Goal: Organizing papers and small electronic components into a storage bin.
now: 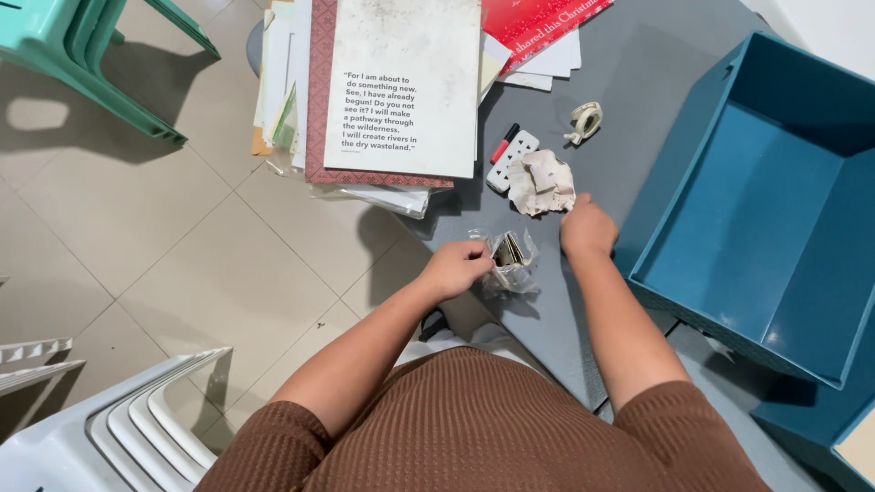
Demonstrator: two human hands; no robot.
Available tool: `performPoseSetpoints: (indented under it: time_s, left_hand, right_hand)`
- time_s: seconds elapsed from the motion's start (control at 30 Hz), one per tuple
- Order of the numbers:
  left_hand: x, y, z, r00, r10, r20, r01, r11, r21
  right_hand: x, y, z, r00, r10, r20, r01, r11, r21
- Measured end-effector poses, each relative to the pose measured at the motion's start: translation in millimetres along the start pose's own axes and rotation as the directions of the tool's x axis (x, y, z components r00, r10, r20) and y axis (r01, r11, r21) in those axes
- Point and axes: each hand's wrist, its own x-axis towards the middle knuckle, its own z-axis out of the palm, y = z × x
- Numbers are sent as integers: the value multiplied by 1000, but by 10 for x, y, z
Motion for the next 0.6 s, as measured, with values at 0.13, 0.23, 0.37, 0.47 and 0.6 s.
performPoseSetpoints:
  time_s: [0.13,0.23,0.37,0.47,0.6]
  left_hand:
    - [73,-148,37,999,4,37,0,991,-131]
    - [145,-218,45,996,46,73,-30,978,-206]
    - [170,-257,63,996,39,85,-14,963,-269]
    - [159,-213,49,996,42,81,-20,966,-258]
    - [161,-201,49,997,50,66,-34,975,-220]
  right_hand:
    - [-549,-346,-679,991,109,-78,-89,970,225]
    - [-848,-375,-709,956,142,-255,102,657,747]
    - [-1162,-459,-810,982,-140,-130,153,170,974]
    - [-1199,-535,-998,976,-204,-83,162,413,896]
    - [-1099,-557,-1131,935,-344,-83,261,513,818]
